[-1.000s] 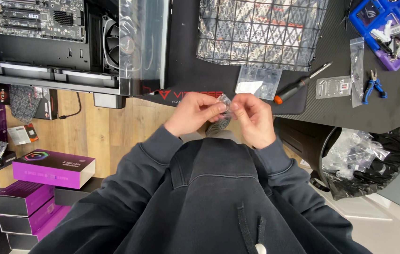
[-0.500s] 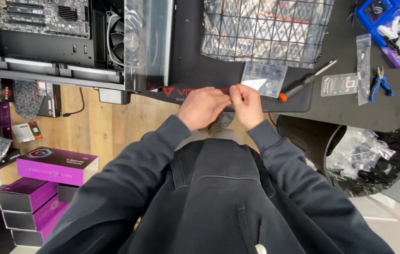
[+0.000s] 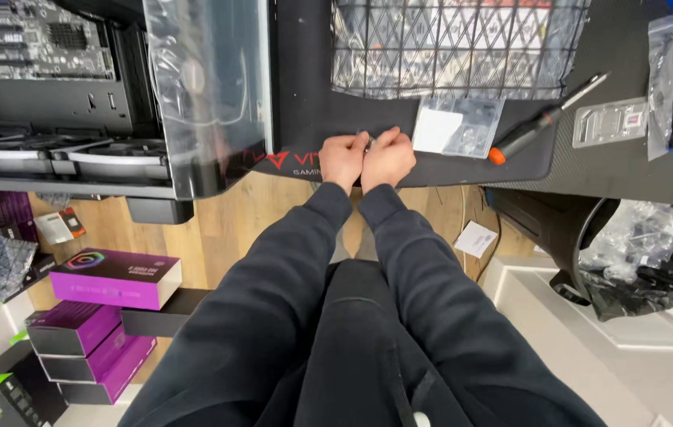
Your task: The person installs a liquid cooler and other components into a computer case using a screwdriver.
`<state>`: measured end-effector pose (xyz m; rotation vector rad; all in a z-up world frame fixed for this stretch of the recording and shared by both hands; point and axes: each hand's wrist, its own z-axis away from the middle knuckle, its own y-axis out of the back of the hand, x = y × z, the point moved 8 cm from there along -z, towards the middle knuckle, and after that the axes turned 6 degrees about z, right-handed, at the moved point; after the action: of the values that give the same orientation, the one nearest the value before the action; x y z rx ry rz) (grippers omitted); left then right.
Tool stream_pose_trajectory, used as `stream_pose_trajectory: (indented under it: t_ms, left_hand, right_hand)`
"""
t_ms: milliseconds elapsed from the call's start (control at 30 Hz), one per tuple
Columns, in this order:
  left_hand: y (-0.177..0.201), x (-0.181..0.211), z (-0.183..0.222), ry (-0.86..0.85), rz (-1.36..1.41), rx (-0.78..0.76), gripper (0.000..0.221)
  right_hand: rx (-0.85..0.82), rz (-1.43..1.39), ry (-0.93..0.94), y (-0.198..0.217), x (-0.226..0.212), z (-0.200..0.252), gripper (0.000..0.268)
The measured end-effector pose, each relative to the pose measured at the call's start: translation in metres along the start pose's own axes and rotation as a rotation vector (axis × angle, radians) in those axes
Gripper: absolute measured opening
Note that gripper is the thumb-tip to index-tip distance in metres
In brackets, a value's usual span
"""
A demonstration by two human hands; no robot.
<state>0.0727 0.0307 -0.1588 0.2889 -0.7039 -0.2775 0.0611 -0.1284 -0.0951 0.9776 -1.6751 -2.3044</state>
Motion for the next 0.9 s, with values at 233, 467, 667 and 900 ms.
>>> stream_pose_trajectory:
  t_ms: [233,467,667,900]
  left_hand:
    - [-0.025,-0.034,-0.019,0.165,0.514,-0.072,0.032]
    - [-0.022,-0.019,-0.004,0.14,0.747,-0.249,0.028]
    - [-0.001,0.015,0.026,0.17,0.737,-0.226,0.032]
    - [-0.009,0.006,0.015,0.195,0.737,-0.218,0.025]
  right_hand:
    - [0.001,0.0,-0.054,0.009,-0.011,0.007,0.038]
    - [-0.042,0.02,-0.065,0.004,-0.008,0.002,0.039]
    - [-0.073,0.002,-0.072,0.002,-0.008,0.0,0.039]
    - [-0.128,-0.015,-0.086,-0.002,-0.003,-0.003,0.04]
